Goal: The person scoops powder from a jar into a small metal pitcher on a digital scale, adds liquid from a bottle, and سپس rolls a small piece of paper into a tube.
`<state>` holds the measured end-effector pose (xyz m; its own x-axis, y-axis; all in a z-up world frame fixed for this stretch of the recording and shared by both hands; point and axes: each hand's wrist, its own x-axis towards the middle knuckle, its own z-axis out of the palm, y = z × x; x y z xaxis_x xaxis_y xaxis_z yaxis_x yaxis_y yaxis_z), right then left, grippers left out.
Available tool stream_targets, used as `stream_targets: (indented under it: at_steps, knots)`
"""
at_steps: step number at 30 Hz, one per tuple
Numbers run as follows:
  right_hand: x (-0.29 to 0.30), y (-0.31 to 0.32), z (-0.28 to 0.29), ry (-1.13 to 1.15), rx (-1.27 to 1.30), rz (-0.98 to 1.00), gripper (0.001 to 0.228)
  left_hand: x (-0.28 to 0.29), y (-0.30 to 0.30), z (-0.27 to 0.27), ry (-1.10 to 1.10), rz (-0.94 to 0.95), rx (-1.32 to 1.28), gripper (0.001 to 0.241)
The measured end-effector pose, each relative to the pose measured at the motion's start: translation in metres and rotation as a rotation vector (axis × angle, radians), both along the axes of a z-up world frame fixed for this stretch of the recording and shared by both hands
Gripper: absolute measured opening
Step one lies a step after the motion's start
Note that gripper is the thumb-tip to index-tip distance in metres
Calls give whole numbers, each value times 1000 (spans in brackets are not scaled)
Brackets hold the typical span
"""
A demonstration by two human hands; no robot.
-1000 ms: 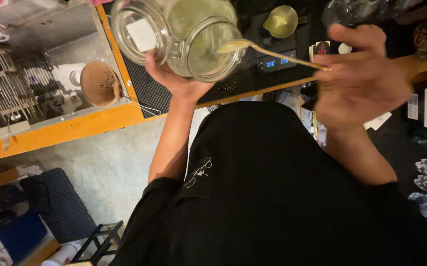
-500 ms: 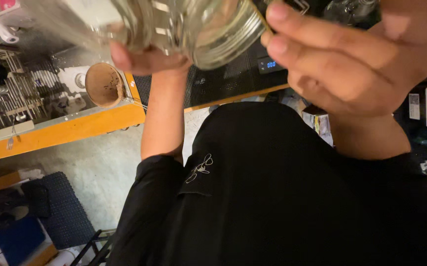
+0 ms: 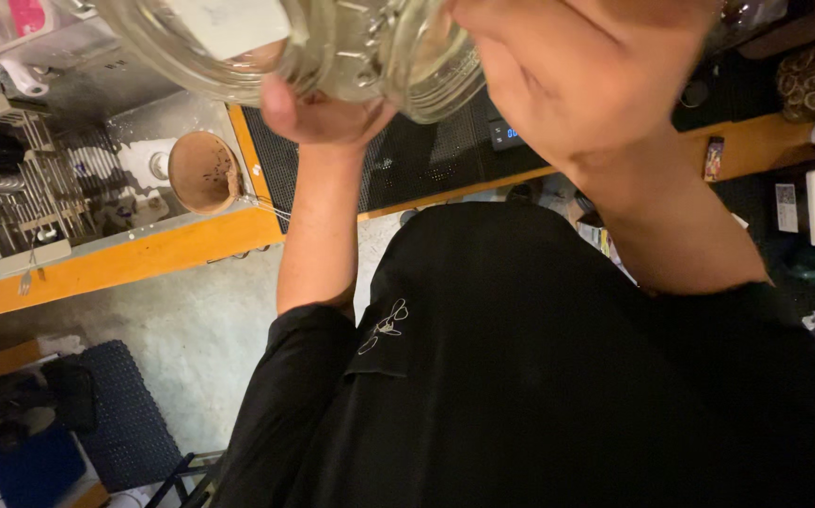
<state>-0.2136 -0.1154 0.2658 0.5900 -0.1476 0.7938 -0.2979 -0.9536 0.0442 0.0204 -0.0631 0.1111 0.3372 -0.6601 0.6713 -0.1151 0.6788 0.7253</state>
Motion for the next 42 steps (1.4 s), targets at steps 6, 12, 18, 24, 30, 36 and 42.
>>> stream_targets:
  at_steps: [6,12,18,24,30,36,42]
  knots:
    - [5,-8,-44,221,544,-149,4,-9,12,12,-767,445,-111,117]
    - [10,-16,-97,291,752,24,8,-28,49,19,-907,433,302,132]
    - [27,-4,-192,587,1330,11,7,-30,79,-11,-784,115,823,140]
    - [31,20,-299,637,1732,106,16,-26,90,-34,-780,-113,1252,149]
    - [26,25,-313,558,1803,194,17,-26,91,-36,-793,-91,1276,148]
    - [14,4,-255,195,1788,347,16,-29,86,-36,-782,88,921,141]
    - [-7,-17,-203,53,1622,141,15,-41,64,-29,-698,177,724,140]
